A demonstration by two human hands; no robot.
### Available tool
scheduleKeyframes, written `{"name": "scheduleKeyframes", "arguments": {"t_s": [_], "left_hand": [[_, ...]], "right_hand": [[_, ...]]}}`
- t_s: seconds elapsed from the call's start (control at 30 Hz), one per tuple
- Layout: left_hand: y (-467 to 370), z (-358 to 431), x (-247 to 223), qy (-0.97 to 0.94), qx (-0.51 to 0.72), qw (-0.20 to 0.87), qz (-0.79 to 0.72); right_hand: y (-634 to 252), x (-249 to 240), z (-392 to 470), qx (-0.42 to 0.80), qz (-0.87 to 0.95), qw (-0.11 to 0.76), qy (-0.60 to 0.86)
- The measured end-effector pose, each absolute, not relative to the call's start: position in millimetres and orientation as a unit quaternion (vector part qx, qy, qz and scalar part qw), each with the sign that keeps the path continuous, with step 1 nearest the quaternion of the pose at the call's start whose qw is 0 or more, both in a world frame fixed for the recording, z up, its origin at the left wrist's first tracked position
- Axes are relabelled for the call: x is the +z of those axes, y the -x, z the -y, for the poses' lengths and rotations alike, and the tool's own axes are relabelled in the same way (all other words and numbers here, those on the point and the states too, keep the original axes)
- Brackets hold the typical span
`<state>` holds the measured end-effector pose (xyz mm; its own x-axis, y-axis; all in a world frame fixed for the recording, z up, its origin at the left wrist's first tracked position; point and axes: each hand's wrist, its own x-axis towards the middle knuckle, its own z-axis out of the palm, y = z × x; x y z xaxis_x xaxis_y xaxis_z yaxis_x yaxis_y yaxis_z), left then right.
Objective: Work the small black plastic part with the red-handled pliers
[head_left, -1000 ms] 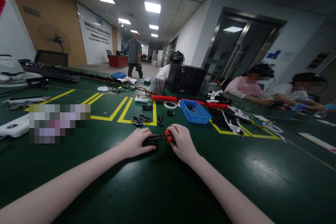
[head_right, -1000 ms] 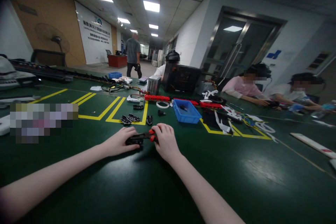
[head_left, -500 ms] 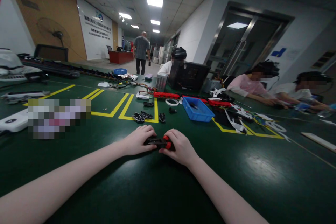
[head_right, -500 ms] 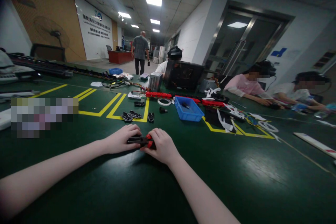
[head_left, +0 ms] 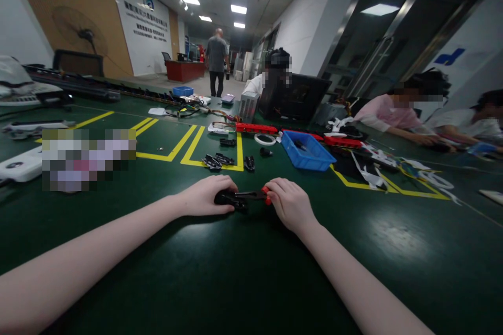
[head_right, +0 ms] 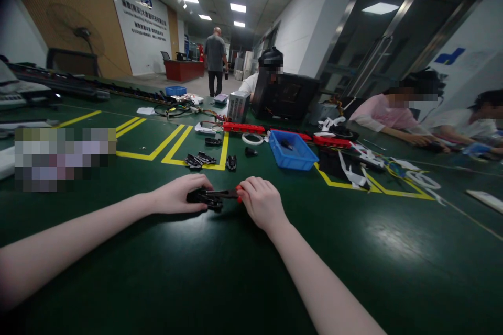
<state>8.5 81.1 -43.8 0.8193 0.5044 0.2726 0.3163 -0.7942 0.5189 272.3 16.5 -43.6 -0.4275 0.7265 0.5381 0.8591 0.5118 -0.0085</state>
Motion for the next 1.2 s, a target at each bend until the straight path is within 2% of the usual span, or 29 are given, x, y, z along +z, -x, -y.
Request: {"name": "scheduleKeyframes", "arguments": {"t_s": [0.47,1.2], "left_hand": [[-7.6,-86.8,-50.2,-0.895,0.242,0.325,-0.187],[-15.5,-78.8,-45.6,-0.869,0.268,0.363,-0.204]], "right_hand": [[-268.1,-46.1,-17.9,-0.104,0.822,0.239,0.506],[-263.7,-43.5,-16.2,-0.078,0.843,0.191,0.497]]}}
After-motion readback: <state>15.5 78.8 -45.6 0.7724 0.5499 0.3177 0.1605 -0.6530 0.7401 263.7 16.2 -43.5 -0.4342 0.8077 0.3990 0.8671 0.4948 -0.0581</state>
